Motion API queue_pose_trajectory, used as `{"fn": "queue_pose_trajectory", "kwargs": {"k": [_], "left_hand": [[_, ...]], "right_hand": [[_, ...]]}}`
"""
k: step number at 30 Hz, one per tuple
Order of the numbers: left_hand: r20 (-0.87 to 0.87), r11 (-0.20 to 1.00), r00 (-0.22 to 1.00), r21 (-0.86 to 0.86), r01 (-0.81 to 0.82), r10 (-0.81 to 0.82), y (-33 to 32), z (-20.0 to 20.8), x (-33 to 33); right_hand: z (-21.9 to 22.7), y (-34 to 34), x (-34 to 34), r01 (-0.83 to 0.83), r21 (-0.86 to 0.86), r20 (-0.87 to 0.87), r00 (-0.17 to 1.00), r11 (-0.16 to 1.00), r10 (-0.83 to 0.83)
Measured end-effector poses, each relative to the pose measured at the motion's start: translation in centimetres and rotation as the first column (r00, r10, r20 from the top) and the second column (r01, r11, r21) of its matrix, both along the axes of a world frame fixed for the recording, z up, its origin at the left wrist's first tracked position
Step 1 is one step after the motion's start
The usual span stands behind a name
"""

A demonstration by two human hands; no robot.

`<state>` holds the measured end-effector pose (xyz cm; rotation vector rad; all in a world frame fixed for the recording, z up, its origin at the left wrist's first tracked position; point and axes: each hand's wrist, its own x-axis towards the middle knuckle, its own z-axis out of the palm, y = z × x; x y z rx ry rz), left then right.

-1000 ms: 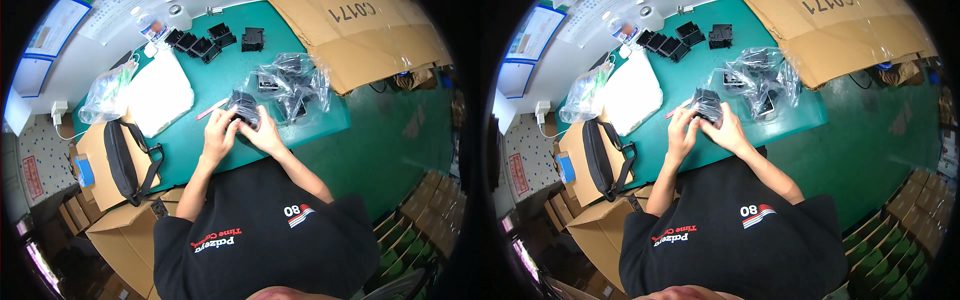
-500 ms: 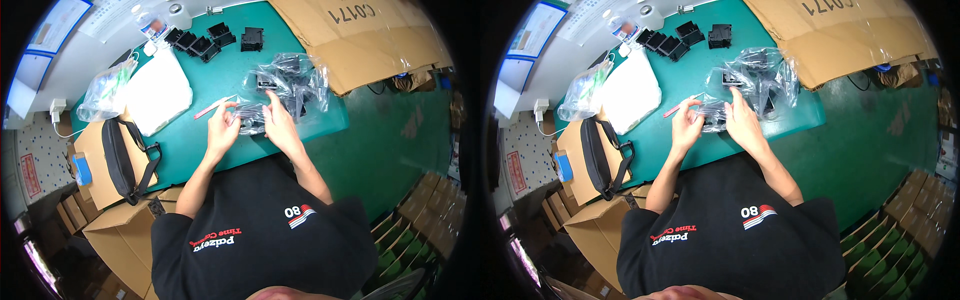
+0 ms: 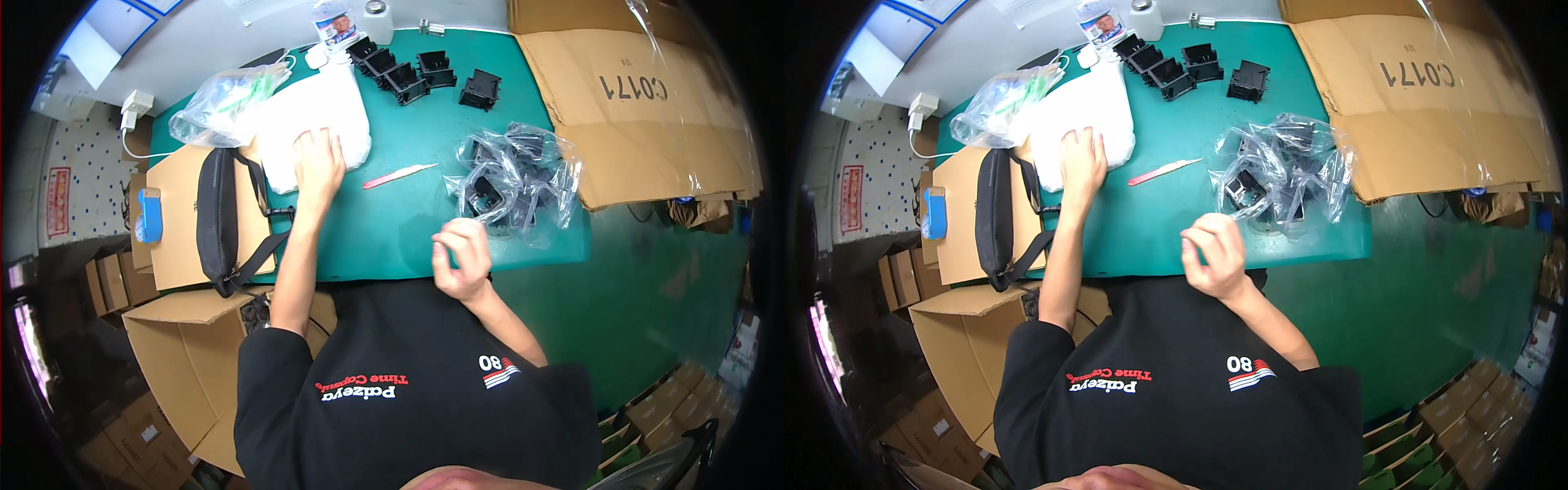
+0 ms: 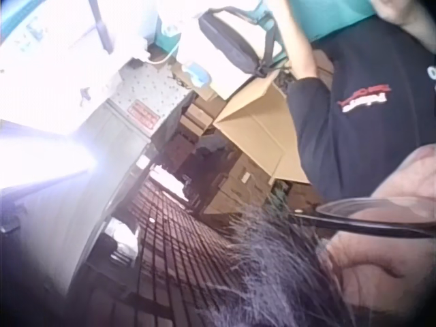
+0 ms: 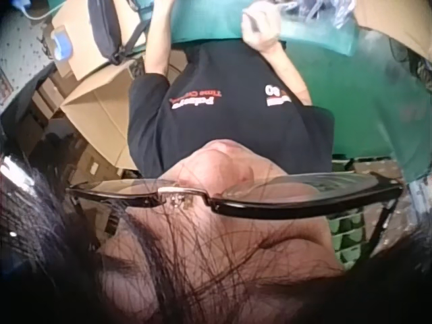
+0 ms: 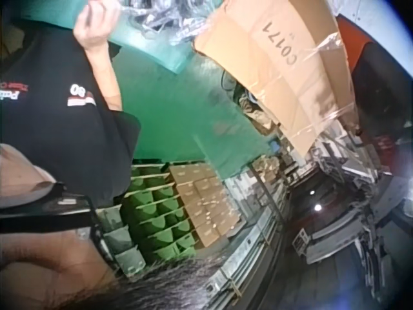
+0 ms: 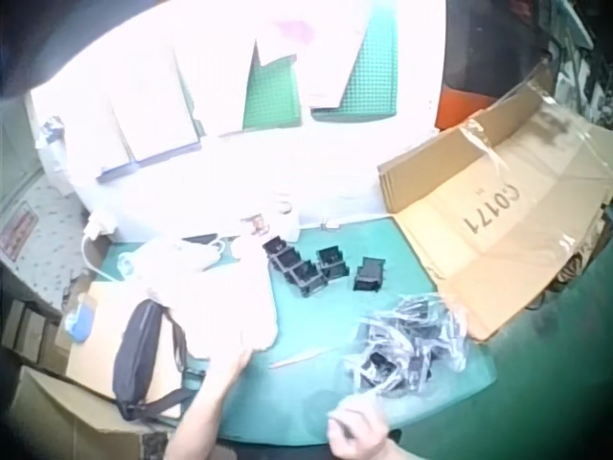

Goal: The person uses a small metal tool to scrape the interior of black plastic electronic housings. After processing several units, the person places them into clear plastic bags for packaging.

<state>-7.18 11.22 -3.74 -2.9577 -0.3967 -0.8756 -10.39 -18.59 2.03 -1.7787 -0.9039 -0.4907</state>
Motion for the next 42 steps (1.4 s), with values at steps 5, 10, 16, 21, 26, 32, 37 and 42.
{"fn": "queue_pose_trajectory", "kwargs": {"k": [5,10,16,21,26,32,37,42], "left_hand": [[-0.34,0.956,0.94,-0.28,-0.092,-0.009,2.8,0.8,1.3],[-0.011,0.95,0.996,-0.301,0.085,-0.092,2.9,0.3,0.2],[0.031,0.769,0.978,-0.613,0.18,-0.204,-2.9,4.1,-6.1],[0.088,0.106,0.93,-0.985,0.134,-0.358,-5.7,6.0,-8.0],[0.109,-0.198,0.958,-0.979,0.057,-0.264,-5.8,6.6,-9.2],[0.165,-0.465,0.933,-0.885,-0.003,-0.319,-5.8,2.7,-11.3],[0.167,-0.507,0.986,-0.848,0.156,0.023,-6.0,1.8,-11.5],[0.067,-0.16,0.996,-0.984,0.076,0.06,-6.8,3.8,-11.5]], "right_hand": [[-1.1,2.8,-0.4,-0.143,-0.011,-0.126,0.982,0.99,0.14],[-1.5,2.7,0.1,-0.103,-0.043,-0.188,0.978,0.994,0.093],[-1.0,3.3,0.5,-0.063,-0.133,-0.193,0.981,0.989,0.036],[0.2,6.2,1.9,-0.222,-0.121,-0.206,0.959,0.967,0.194],[-2.4,5.3,2.4,-0.401,0.093,-0.801,0.514,0.911,0.308],[-3.1,5.1,2.1,-0.173,0.184,-0.899,0.367,0.968,0.237],[-7.2,5.0,2.8,0.003,0.053,-0.838,0.543,0.999,0.043],[-3.2,4.6,1.1,0.183,-0.165,-0.316,0.921,0.969,-0.227]]}}
